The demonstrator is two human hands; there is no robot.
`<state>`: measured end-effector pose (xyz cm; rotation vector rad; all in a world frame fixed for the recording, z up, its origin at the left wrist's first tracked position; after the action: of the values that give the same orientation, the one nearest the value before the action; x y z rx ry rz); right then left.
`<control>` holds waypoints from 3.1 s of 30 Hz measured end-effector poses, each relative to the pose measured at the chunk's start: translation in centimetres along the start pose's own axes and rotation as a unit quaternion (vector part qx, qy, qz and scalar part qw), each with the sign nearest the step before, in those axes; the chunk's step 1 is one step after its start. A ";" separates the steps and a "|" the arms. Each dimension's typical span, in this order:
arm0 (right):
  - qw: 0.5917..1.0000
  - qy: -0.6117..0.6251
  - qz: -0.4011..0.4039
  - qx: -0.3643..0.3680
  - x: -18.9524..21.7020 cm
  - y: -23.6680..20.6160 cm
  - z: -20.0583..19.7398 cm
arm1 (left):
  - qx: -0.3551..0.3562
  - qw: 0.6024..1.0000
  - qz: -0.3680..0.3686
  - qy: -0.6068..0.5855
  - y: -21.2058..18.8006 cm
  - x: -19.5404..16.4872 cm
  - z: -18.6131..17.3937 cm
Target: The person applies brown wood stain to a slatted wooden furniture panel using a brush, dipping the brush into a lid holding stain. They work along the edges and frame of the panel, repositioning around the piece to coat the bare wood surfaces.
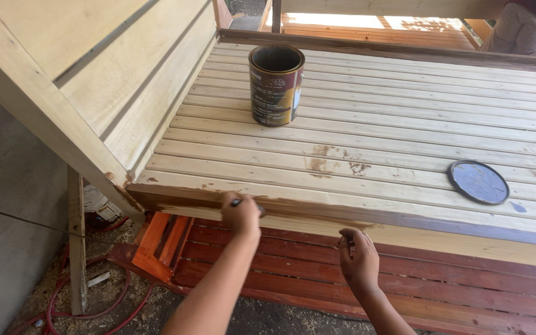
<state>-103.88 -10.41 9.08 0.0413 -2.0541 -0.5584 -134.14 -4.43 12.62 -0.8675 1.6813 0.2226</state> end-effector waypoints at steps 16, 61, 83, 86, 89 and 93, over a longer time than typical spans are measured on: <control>0.997 -0.012 0.047 -0.064 -13.2 -1.0 -19.7 | -0.021 0.995 0.060 0.080 -16.5 1.1 20.3; 0.998 -0.018 0.022 -0.061 -8.8 -1.1 -12.7 | 0.361 0.906 0.097 0.198 -10.1 4.1 10.8; 0.964 -0.080 0.143 -0.209 -20.6 -5.5 -31.4 | 0.530 0.552 0.564 0.310 -26.2 -3.0 39.3; 0.961 -0.093 0.149 -0.215 -21.1 -5.5 -33.8 | 0.545 0.542 0.576 0.279 -29.9 -2.5 44.5; 0.959 -0.096 0.152 -0.220 -21.5 -5.1 -35.5 | 0.549 0.542 0.594 0.228 -33.8 -2.7 48.6; 0.960 -0.090 0.160 -0.210 -21.9 -4.9 -35.9 | 0.531 0.536 0.628 0.190 -38.5 -2.7 51.9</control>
<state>-63.60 -22.62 4.57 -0.6020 -2.0177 -0.8006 -69.56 -1.07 10.24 1.4314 2.0569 -0.0990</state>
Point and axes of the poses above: each hand's wrist, its own y-axis towards the middle knuckle, its own z-axis out of the palm, x = y × z, the point moved 7 cm from there along y, towards the middle knuckle, and after that the axes turned 11 degrees about y, right-handed, at the moved point
